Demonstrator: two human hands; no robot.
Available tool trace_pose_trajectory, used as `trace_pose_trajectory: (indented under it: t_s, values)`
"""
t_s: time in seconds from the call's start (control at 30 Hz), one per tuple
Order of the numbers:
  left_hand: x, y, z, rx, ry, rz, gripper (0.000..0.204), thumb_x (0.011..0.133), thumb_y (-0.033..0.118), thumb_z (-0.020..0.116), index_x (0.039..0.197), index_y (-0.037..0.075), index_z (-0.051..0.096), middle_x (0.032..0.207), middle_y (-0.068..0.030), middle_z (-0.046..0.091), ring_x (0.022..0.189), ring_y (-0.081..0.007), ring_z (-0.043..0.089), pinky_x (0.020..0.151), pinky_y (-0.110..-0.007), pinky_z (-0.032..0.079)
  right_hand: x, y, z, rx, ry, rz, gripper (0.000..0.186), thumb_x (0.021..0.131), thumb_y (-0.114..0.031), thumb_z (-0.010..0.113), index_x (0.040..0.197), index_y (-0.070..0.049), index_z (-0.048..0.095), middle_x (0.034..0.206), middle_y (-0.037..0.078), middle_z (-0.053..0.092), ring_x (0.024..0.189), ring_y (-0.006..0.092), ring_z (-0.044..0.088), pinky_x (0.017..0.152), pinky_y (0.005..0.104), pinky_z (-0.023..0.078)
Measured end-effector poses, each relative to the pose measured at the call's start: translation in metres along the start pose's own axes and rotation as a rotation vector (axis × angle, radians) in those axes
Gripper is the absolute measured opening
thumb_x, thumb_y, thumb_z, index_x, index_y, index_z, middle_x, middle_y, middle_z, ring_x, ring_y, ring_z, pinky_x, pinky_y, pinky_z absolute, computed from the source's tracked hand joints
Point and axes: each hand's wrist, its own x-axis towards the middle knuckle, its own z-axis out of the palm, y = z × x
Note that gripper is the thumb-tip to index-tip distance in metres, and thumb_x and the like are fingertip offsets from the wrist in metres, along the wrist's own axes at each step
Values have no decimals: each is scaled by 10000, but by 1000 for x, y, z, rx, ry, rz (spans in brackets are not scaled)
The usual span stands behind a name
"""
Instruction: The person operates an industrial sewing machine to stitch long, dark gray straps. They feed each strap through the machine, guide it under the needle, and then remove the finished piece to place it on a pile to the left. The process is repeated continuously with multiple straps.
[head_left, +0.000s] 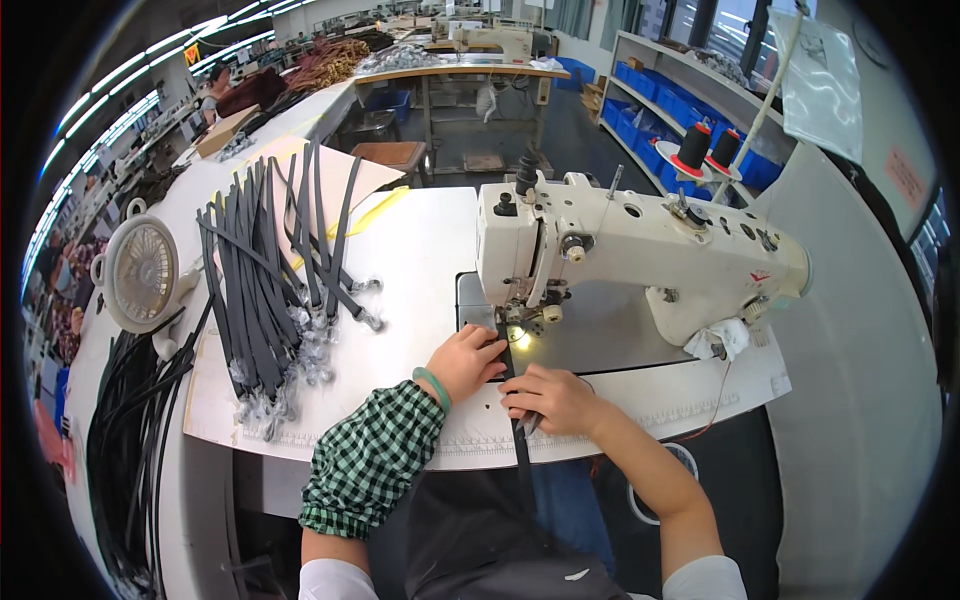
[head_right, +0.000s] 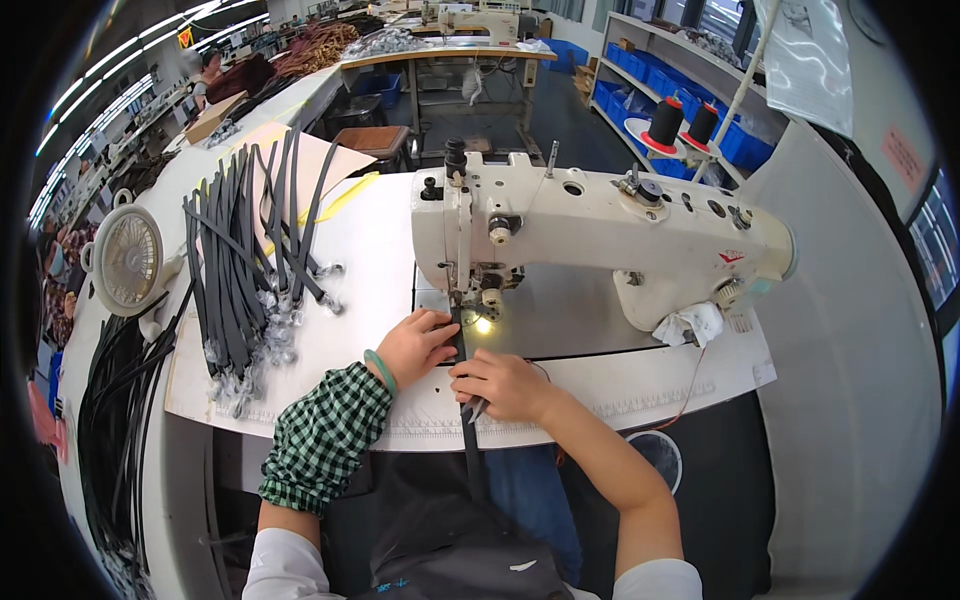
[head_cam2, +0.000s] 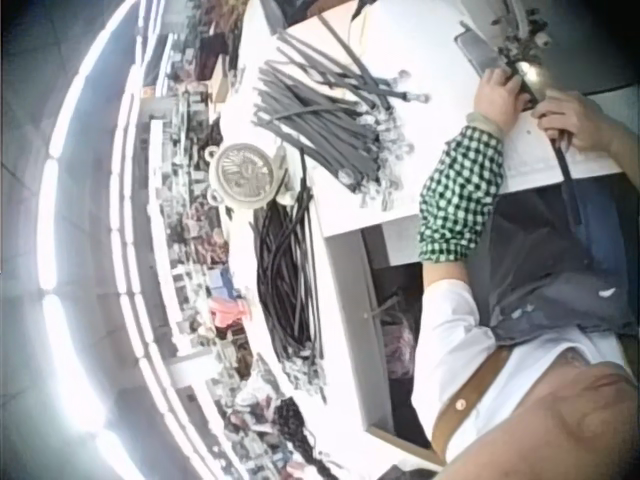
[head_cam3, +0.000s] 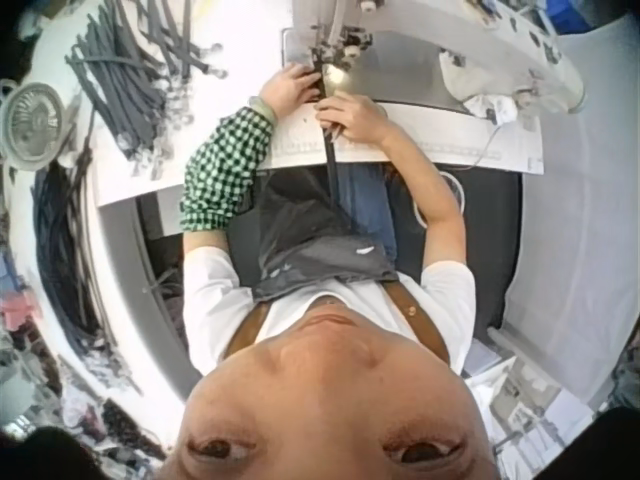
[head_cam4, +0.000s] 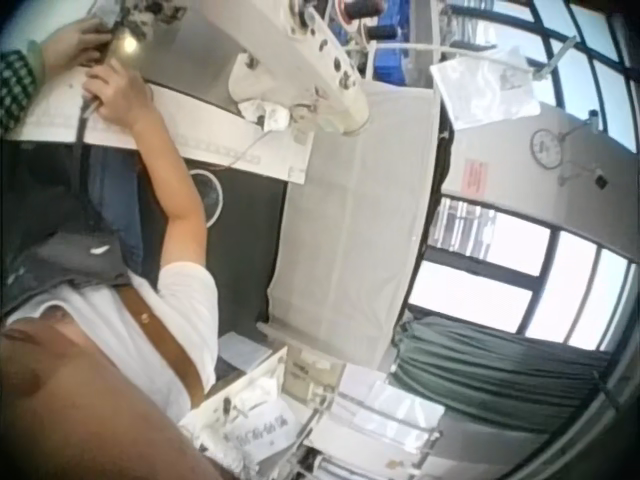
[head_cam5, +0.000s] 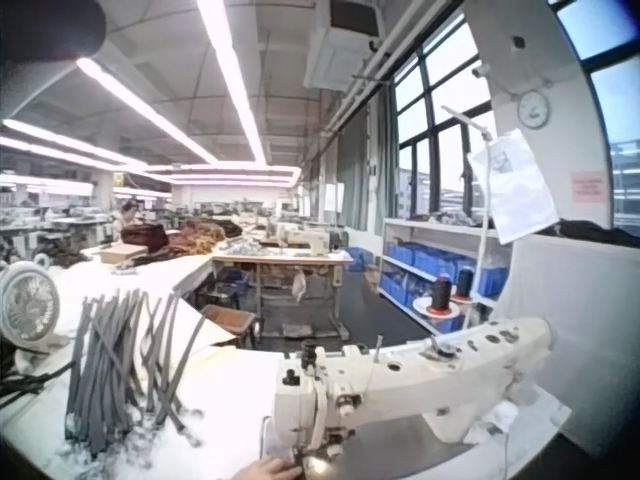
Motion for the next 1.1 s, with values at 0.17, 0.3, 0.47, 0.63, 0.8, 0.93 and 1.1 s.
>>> trace_pose_trajectory:
  t_s: [0.17, 0.3, 0.47, 0.63, 0.8, 0.93, 1.1]
  values:
    - [0, -1, 2, 0, 3, 5, 322, 702, 166, 654, 983, 19, 595, 999, -108, 540, 928, -253, 511, 792, -319, 450, -1, 0, 1, -14, 14, -8, 101, 683, -119, 642, 767, -83, 598, 862, -16, 588, 692, 156, 504, 592, 273, 458]
    - [-1, 0, -1, 1, 0, -4, 320, 705, 162, 651, 987, 23, 592, 995, -109, 540, 929, -255, 508, 795, -321, 447, 1, -2, 0, -18, -11, 4, 103, 684, -112, 637, 775, -88, 596, 864, -17, 591, 690, 157, 508, 589, 274, 462]
    - [0, -1, 1, -3, -7, 4, 328, 703, 155, 650, 994, 19, 583, 994, -112, 537, 933, -261, 503, 798, -324, 443, 1, -2, -1, -28, -16, 32, 107, 680, -108, 634, 778, -96, 596, 868, -15, 594, 692, 161, 514, 570, 281, 469]
    - [0, 0, 1, -2, -9, 9, 348, 690, 166, 660, 995, 16, 583, 992, -118, 534, 923, -263, 504, 788, -329, 445, 1, -2, -1, -8, -8, 31, 99, 677, -105, 633, 768, -90, 597, 862, -13, 592, 694, 163, 514, 568, 285, 469]
    - [0, 0, 0, -6, 1, 23, 368, 686, 196, 662, 998, 20, 580, 986, -115, 528, 911, -257, 495, 787, -332, 439, 1, -2, -1, 1, -13, 32, 95, 675, -102, 634, 761, -82, 597, 858, -14, 587, 692, 164, 504, 584, 281, 467]
    - [0, 0, 0, -1, -8, 20, 385, 678, 191, 668, 1009, 16, 579, 993, -116, 527, 906, -262, 499, 784, -333, 440, -1, 0, 0, 0, -7, 27, 99, 670, -94, 635, 760, -80, 597, 861, -14, 587, 694, 165, 504, 584, 280, 465]
    - [1, 1, 0, 1, -17, 10, 388, 677, 182, 668, 1017, 17, 579, 998, -116, 528, 908, -263, 501, 784, -333, 439, -3, 1, 2, 5, -5, 25, 115, 653, -76, 638, 760, -78, 597, 868, -9, 588, 697, 167, 506, 586, 280, 464]
